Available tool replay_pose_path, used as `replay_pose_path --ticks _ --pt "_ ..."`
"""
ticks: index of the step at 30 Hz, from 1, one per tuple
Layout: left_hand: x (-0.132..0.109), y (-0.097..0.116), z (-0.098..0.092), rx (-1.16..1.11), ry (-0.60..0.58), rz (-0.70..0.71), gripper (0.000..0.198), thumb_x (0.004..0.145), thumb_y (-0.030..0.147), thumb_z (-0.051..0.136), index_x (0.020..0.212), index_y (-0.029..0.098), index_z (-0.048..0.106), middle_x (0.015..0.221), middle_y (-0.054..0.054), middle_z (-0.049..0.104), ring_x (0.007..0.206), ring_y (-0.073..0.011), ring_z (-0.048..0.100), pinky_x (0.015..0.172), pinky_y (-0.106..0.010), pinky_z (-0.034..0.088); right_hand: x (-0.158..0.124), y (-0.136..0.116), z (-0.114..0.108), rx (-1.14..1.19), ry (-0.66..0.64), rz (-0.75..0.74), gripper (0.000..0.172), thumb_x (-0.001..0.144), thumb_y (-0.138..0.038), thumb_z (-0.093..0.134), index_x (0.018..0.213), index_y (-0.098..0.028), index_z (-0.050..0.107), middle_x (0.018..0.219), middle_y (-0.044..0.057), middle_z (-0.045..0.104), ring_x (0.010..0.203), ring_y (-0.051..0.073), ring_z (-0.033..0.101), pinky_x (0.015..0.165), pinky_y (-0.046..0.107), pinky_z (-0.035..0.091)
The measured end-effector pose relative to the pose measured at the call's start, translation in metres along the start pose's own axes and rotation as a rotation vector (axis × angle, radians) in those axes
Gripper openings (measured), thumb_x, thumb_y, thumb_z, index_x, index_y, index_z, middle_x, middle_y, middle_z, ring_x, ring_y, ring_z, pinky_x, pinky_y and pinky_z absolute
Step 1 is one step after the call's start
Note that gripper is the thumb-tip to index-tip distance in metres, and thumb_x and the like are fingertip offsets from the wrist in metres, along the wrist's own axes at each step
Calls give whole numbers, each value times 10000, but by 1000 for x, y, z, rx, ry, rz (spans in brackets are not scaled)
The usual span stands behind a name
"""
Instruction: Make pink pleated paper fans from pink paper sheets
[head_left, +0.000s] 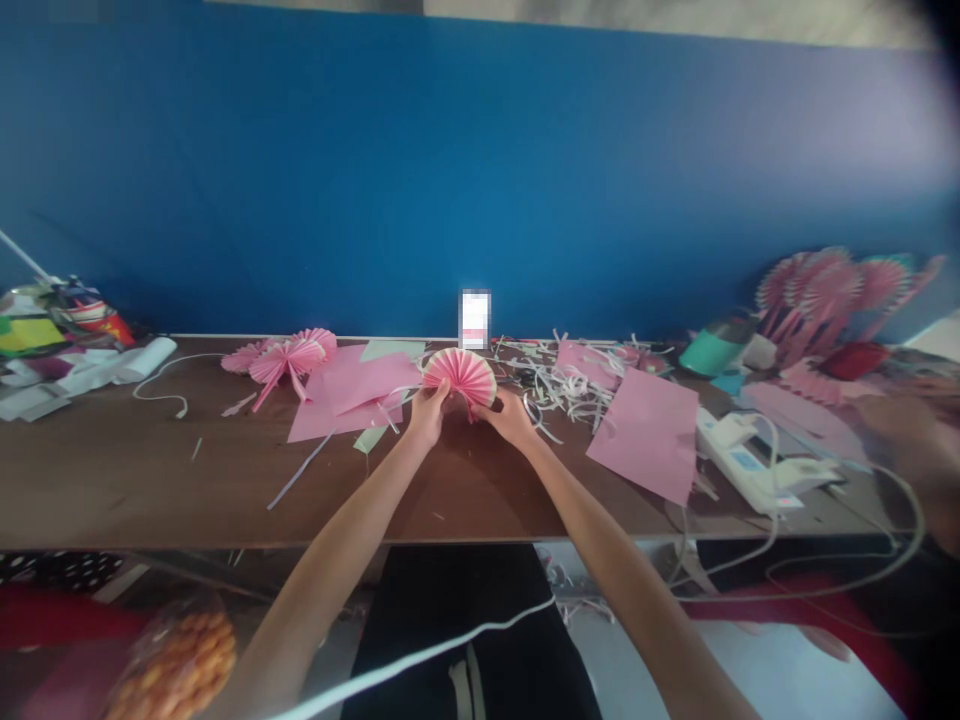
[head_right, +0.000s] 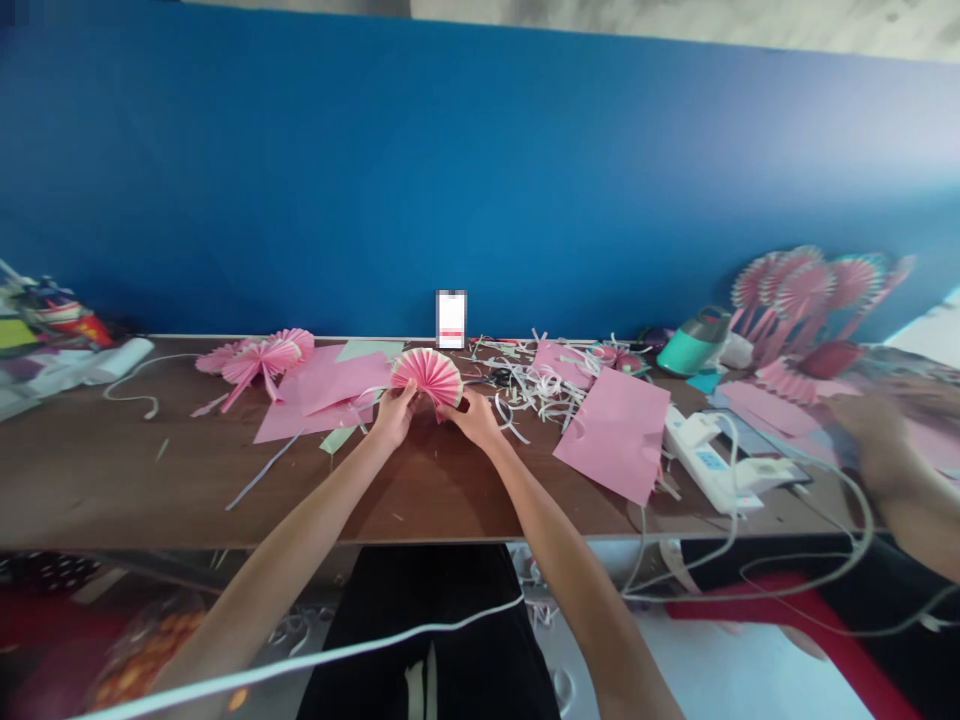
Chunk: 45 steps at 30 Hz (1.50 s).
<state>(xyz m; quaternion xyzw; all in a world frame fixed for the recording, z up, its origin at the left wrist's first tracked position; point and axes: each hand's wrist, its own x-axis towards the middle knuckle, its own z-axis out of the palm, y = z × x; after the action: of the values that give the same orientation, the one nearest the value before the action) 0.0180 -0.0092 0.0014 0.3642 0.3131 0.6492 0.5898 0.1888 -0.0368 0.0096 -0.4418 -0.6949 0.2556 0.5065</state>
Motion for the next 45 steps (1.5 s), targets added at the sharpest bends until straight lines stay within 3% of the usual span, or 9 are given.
replay_pose_path --ticks 5,11,20,25,29,37,42,45 --pt "0 -1 3 -50 54 -40 330 622 352 801 783 162 584 696 27 639 610 -76 595 663 -224 503 -1 -1 4 38 33 47 377 673 -345 729 1006 -176 681 923 45 723 844 247 651 779 356 503" --pt "0 2 2 -165 -52 -120 273 646 275 791 810 148 614 820 -20 696 763 -131 669 806 -301 530 0 5 3 175 79 128 354 675 -389 738 941 -158 700 825 48 714 762 230 643 662 329 518" --pt "-2 5 0 -27 -97 -140 350 628 276 802 909 157 630 903 -49 718 854 -180 691 785 -311 533 1 7 -3 325 126 203 385 664 -444 744 933 -172 699 784 33 701 684 190 627 593 290 499" --pt "-5 4 1 29 -135 -147 346 659 345 788 901 141 647 874 -68 721 814 -197 693 784 -352 546 2 11 -3 419 109 200 368 658 -431 753 920 -177 699 844 35 710 747 191 641 677 302 515" --pt "-7 2 4 67 -152 -136 379 660 365 792 930 141 649 891 -70 716 804 -199 689 786 -372 550 4 13 -5 528 151 279 340 649 -435 761 854 -174 688 762 21 698 675 170 639 670 303 516" --pt "-12 -2 12 1 -108 -118 345 671 362 787 912 161 644 888 -40 710 831 -172 679 810 -327 531 3 8 -1 343 200 221 547 572 -381 811 1053 -190 633 911 27 713 763 174 653 729 310 531" --pt "-12 -6 15 -40 -124 -49 338 675 372 782 900 157 649 867 -39 711 807 -166 674 834 -342 523 2 8 2 354 132 246 408 572 -394 812 875 -147 696 812 50 719 724 206 654 709 341 526" --pt "-13 -4 14 -21 -184 -3 408 631 316 817 966 146 657 929 -52 712 831 -175 668 856 -359 514 2 6 1 437 135 297 413 556 -401 824 862 -144 719 814 53 727 736 218 659 730 353 520"
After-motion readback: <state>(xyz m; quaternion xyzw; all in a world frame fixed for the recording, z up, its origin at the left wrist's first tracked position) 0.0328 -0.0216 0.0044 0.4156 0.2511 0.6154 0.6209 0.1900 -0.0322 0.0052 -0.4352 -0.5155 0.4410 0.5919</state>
